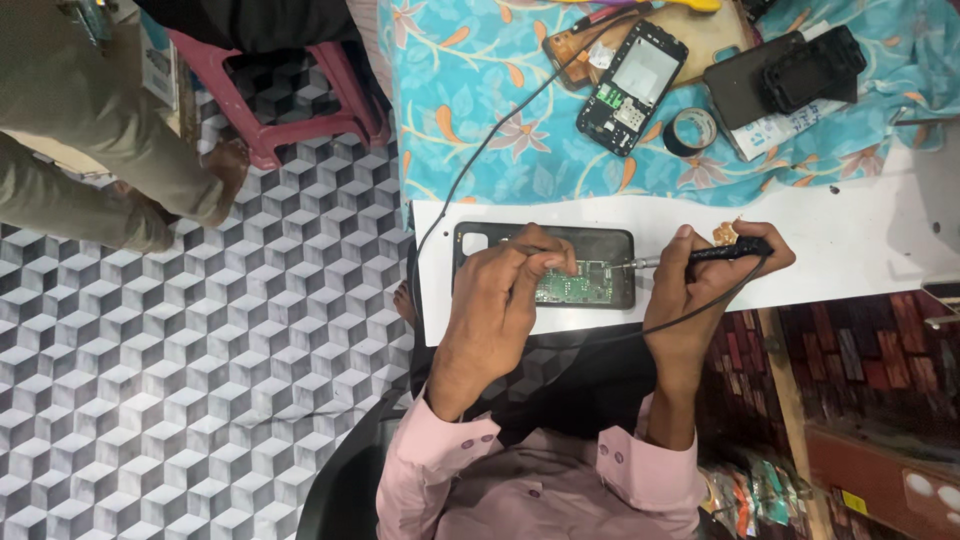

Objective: The person uses a soldering iron and tweezers to work on a smartphone motherboard placed on a white surface. The person repeatedly applies the soldering iron to various points on the circuit board while holding the board steady with the other hand.

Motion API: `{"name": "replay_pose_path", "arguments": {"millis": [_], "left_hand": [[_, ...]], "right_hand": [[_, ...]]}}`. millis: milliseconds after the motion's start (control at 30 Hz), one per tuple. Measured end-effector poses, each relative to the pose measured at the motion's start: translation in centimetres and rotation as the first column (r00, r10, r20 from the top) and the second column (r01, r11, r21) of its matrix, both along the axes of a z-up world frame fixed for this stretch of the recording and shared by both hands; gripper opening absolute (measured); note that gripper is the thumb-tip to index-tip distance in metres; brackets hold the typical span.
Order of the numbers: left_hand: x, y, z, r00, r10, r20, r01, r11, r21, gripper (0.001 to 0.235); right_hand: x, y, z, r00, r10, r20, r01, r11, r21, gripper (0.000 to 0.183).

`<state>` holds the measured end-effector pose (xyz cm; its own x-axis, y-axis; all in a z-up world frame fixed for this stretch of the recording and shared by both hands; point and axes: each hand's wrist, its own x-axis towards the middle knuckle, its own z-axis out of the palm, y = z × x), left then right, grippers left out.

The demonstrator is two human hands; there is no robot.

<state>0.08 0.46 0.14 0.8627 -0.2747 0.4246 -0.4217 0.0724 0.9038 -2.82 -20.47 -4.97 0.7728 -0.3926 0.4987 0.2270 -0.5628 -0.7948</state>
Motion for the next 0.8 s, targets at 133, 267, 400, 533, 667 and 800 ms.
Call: {"name": "replay_pose_path", "arguments": {"millis": [133,267,400,533,667,800], "left_hand": [[-0.2,0.2,-0.1,1.0,0.0,0.004,0.0,1.0,0.017,0.021],[0.1,0.1,-0.2,0.999,-0.018,0.044,0.02,0.999,-0.05,0.017],[-0.1,0.3,0.0,1.0,-0.002,0.012,0.002,1.0,-0.007,0.013],[-0.2,0.2,0.1,1.0,-0.012,0.002,0.012,0.999,-0.031,0.014],[-0.2,0.3,0.1,1.0,0.0,-0.02,0.0,1.0,0.009,0.016],[-0.1,-0.2,-0.1,0.999,-0.004,-0.052,0.004,1.0,-0.01,0.02]], "right_hand": [[-0.2,0.0,0.0,1.0,0.019,0.01,-0.019,1.0,0.007,0.029],[-0.1,0.3,0.4,1.0,0.025,0.012,-0.025,0.999,0.022,0.03],[0.0,0.9,1.4,1.0,0.011,-0.014,-0.012,1.0,-0.017,0.028],[-0.1,1.2,1.9,0.999,-0.009,-0.053,0.014,0.995,0.097,0.032],[0.1,1.2,1.5,1.0,-0.003,-0.012,0.004,0.998,0.058,0.033],[0.0,0.7,1.0,0.999,-0.001,0.043,0.004,0.998,-0.068,0.032]]}}
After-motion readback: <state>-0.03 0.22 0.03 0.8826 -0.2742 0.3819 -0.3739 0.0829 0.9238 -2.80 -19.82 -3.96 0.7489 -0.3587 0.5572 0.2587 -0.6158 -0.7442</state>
